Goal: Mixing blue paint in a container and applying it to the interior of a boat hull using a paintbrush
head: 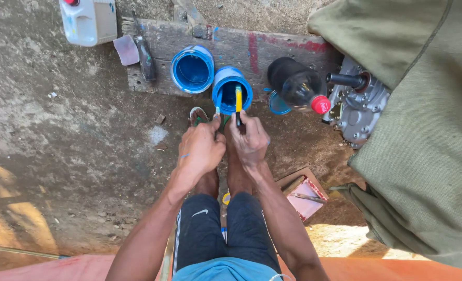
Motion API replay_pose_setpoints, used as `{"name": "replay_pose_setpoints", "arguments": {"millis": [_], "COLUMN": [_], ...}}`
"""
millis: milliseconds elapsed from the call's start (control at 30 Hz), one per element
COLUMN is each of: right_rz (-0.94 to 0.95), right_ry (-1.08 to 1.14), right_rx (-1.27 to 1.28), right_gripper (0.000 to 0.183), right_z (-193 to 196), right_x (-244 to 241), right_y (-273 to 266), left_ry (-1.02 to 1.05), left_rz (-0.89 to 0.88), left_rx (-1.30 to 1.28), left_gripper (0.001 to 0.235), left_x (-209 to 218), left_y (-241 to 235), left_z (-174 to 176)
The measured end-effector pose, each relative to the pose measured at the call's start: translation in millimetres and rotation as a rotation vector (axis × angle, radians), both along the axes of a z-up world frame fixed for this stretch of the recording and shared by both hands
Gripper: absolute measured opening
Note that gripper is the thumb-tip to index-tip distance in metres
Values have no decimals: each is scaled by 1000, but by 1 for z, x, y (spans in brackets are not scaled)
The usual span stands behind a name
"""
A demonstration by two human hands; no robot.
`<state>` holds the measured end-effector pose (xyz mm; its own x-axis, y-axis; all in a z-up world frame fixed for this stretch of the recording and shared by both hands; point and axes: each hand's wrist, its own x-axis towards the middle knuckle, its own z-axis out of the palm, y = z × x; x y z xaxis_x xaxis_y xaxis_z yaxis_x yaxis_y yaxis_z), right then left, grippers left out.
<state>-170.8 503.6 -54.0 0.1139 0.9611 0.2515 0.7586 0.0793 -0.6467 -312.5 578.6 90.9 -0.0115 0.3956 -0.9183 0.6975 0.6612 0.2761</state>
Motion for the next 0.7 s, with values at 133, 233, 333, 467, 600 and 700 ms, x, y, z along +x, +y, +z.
{"name": "replay_pose_setpoints", "arguments": {"millis": [133,233,333,467,600,700], "right_rz": [-44,-81,-270,-265,-274,-264], "right_ry": [70,81,372,436,426,436], "right_rx": [-53,-79,-276,-366,-367,-420], "right_gripper": [12,16,17,18,13,13], "right_z": [-6,-5,2,10,10,3], "right_x": [-2,-5,-5,-7,-12,-14], "right_y": [17,23,29,27,24,22], "left_ry": [-2,-91,-183,-132,120,195], "left_rz": [24,73,56,108,202,181], "left_rx": [46,162,347,641,939,996], "left_gripper": [55,55,53,55,51,54], "left_x": [-12,-24,-37,-60,-89,-108], "left_y": [-30,-46,-58,-112,-125,-111], "left_z": [5,19,45,40,5,-63]}}
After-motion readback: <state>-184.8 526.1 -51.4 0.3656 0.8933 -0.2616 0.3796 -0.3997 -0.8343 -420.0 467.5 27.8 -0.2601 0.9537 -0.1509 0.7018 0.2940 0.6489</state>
